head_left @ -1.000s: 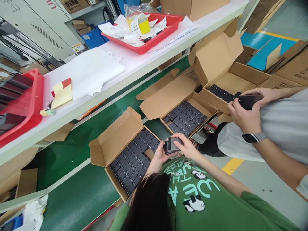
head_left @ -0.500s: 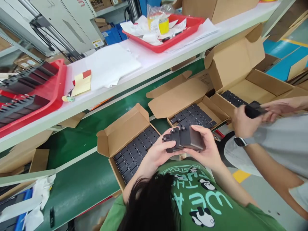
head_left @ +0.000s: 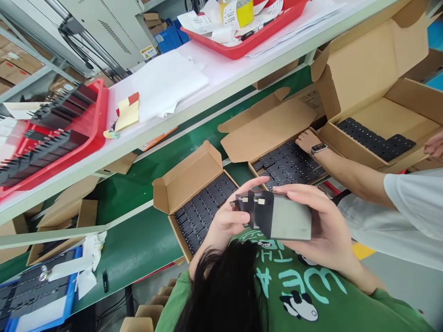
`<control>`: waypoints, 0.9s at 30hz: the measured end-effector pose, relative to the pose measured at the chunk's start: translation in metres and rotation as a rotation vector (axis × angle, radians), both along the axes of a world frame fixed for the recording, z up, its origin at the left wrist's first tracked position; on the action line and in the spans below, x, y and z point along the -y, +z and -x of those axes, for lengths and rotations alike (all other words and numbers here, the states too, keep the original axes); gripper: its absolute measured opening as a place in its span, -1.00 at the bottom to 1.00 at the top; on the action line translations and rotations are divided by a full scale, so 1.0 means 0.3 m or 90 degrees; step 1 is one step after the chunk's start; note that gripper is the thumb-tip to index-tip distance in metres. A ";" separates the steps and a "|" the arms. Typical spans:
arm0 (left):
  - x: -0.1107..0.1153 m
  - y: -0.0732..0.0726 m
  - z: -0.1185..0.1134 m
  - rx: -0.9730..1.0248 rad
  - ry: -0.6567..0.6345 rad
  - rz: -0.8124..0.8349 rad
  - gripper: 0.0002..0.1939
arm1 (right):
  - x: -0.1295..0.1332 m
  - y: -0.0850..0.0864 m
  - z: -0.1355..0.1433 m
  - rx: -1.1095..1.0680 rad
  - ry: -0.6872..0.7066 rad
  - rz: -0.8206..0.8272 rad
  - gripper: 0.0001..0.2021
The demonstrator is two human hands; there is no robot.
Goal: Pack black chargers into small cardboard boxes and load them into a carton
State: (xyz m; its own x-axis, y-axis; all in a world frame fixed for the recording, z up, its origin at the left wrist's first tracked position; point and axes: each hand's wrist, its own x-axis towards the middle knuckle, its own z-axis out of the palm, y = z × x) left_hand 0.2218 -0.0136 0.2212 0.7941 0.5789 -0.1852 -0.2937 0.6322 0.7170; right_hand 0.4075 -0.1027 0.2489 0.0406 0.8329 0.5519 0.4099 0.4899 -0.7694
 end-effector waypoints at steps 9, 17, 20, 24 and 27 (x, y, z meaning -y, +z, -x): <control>0.010 0.009 0.013 0.000 0.035 0.008 -0.11 | -0.030 -0.013 0.008 -0.057 0.001 0.010 -0.33; 0.016 0.008 0.031 -0.002 0.056 0.030 -0.12 | -0.041 -0.042 0.021 -0.049 0.000 0.044 -0.32; 0.017 0.023 0.035 -0.012 0.071 0.043 -0.19 | -0.041 -0.047 0.021 -0.015 -0.021 0.045 -0.30; 0.014 0.063 0.027 -0.038 0.096 0.071 -0.30 | -0.042 -0.063 0.008 0.102 -0.095 0.038 -0.28; 0.009 0.089 0.012 -0.037 0.129 0.102 -0.38 | -0.048 -0.088 0.005 0.142 -0.089 0.046 -0.25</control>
